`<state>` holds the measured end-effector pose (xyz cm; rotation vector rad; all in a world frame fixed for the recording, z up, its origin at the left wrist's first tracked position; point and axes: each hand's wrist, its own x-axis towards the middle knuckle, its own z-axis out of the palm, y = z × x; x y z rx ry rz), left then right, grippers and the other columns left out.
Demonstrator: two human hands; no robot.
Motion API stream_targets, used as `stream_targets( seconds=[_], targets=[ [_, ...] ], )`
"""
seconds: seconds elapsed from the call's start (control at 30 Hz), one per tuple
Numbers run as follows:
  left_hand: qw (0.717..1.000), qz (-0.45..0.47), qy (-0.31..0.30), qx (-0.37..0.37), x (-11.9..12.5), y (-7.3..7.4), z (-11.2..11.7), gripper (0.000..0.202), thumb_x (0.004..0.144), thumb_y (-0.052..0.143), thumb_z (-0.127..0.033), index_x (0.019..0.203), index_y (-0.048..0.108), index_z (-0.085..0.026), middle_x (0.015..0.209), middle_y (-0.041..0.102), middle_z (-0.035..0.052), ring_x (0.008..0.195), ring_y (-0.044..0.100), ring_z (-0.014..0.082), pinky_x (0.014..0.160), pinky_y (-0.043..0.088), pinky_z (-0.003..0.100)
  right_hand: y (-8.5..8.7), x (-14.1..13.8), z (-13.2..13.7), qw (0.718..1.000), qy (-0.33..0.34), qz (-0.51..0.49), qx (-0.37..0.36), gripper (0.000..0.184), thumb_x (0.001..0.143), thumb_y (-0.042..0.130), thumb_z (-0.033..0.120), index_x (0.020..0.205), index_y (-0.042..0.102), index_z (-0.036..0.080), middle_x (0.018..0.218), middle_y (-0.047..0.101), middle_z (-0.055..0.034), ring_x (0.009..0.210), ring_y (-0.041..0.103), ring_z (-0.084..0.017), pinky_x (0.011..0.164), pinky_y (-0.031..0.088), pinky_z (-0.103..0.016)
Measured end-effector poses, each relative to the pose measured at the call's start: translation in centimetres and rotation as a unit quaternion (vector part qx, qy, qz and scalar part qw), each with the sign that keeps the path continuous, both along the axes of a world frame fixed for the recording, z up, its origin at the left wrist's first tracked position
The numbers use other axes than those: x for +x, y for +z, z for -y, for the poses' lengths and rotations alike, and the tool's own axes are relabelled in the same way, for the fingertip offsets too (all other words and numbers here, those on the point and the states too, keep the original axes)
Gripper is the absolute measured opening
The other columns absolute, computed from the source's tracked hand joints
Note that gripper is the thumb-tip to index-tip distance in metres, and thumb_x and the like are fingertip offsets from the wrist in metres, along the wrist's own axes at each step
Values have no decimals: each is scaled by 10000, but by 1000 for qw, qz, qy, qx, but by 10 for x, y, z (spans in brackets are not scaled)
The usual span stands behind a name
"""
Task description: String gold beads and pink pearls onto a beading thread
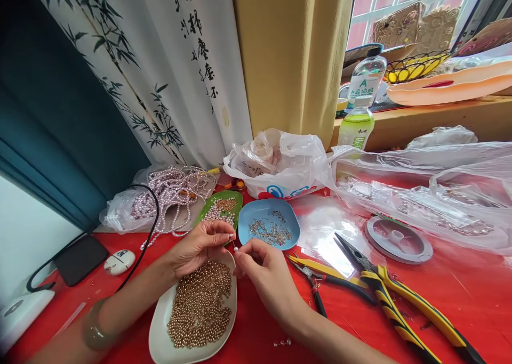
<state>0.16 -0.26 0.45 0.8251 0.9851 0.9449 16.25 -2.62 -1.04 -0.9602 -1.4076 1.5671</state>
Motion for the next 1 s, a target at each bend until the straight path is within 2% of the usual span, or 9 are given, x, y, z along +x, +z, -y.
stream_targets(
  seconds=[0.6,0.73,0.8,0.9,1.0],
  targets=[
    [998,-51,-7,26,2,-2,2,160,545,745,-187,674,665,-139,633,596,-15,507,516,52,522,418,196,1,-1,0,1000,-4,3,-2,161,706,485,204,549,487,174,520,506,27,514,441,-105,504,328,-227],
    [991,-102,-2,83,-2,3,-2,148,596,709,-218,716,656,-151,693,611,0,574,527,73,570,432,212,2,0,0,1000,-7,2,-8,155,715,481,201,563,486,174,536,509,29,524,448,-104,512,332,-224],
    [975,-175,9,139,-10,8,-6,141,618,686,-229,729,651,-150,729,623,16,617,533,92,602,438,225,2,0,0,1000,-14,4,-9,157,720,482,209,566,481,178,535,503,34,523,452,-106,512,334,-225],
    [931,-309,-2,196,-26,13,-16,144,635,652,-230,755,650,-151,783,645,43,676,556,135,634,447,258,3,0,-1,1000,-18,6,1,172,729,485,231,564,474,182,527,498,38,519,457,-110,519,341,-231],
    [877,-414,12,245,-42,6,-27,131,672,600,-238,763,652,-159,789,663,48,743,577,169,684,442,282,3,0,-1,1000,-14,5,6,181,734,488,243,563,476,184,530,501,34,523,463,-114,527,349,-236]
  ],
)
